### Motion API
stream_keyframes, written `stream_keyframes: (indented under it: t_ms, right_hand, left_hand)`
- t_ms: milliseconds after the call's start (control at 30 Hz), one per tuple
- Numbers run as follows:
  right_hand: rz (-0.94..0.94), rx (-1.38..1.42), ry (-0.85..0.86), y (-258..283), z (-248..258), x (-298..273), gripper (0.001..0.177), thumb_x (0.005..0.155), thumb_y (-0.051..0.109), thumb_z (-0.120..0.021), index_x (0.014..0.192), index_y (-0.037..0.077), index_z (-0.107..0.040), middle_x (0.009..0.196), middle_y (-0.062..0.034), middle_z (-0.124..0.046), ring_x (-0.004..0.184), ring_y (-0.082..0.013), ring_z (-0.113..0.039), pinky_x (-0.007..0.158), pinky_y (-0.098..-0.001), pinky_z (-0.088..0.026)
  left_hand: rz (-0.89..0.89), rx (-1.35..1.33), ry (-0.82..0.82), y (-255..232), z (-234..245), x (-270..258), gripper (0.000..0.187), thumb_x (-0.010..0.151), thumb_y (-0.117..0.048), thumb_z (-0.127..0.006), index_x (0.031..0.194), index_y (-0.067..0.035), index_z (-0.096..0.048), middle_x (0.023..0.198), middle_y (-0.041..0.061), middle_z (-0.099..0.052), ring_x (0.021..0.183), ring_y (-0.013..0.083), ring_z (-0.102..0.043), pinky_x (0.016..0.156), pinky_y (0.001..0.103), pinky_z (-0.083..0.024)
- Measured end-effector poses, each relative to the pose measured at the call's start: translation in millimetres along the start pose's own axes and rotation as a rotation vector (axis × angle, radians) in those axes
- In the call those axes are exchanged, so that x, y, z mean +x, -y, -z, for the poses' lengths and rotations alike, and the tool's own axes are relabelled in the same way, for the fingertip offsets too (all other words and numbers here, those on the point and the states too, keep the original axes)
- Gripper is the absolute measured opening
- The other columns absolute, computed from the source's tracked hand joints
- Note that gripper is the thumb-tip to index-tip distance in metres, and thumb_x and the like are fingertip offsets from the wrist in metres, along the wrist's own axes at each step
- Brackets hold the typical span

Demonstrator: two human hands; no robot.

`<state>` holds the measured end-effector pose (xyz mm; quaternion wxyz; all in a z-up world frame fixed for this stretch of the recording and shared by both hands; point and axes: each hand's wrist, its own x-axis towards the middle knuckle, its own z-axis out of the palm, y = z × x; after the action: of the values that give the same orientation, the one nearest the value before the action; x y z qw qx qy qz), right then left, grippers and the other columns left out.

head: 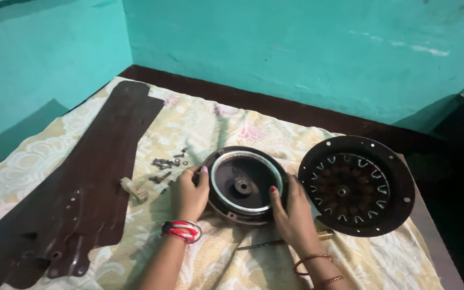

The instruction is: The person uses a screwdriver to tighten screws on the base of an electric fan motor housing. They then remove the top cover, inspect the interior, and reattach the cover, securing it with screws.

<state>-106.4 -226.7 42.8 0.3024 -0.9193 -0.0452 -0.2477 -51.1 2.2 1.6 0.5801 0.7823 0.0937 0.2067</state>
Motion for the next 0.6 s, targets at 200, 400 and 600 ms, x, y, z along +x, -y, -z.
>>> stream_keyframes:
  t_ms: [200, 400, 600]
  right_hand:
    - [-0.177, 0.003, 0.015, -17.5, -11.6, -1.0, 0.062, 0.098, 0.037, -0.058, 0.137, -0.01, -0.051, 0.124, -0.0351, -0.063, 0.12, -0.0466, -0.06, 0.102, -0.0451, -0.047]
    - [-0.516, 0.152, 0.161, -32.0, -11.3, 16.8, 0.056, 0.097, 0.044, -0.057, 0.12, -0.006, -0.065, 0.107, -0.0259, -0.074, 0.101, -0.0336, -0.07, 0.091, -0.0395, -0.05]
    - [-0.756, 0.598, 0.025, -34.9, -34.5, 23.5, 0.049, 0.097, 0.037, -0.061, 0.119, -0.007, -0.07, 0.109, -0.0191, -0.071, 0.097, -0.0236, -0.061, 0.085, -0.0358, -0.049]
  left_hand:
    - [0.089, 0.176, 0.042, -4.7, 2.8, 2.6, 0.043, 0.092, -0.043, -0.062, 0.093, -0.002, -0.076, 0.086, 0.024, -0.074, 0.085, 0.0416, -0.073, 0.074, 0.047, -0.056]
    - [0.13, 0.23, 0.071, -0.4, 0.6, 9.1, 0.048, 0.09, -0.048, -0.062, 0.092, -0.002, -0.076, 0.088, 0.026, -0.073, 0.088, 0.0446, -0.072, 0.077, 0.051, -0.056]
    - [0.137, 0.235, 0.107, 8.5, -5.5, 14.3, 0.048, 0.092, -0.046, -0.058, 0.091, -0.001, -0.075, 0.091, 0.029, -0.072, 0.092, 0.0475, -0.07, 0.08, 0.053, -0.055]
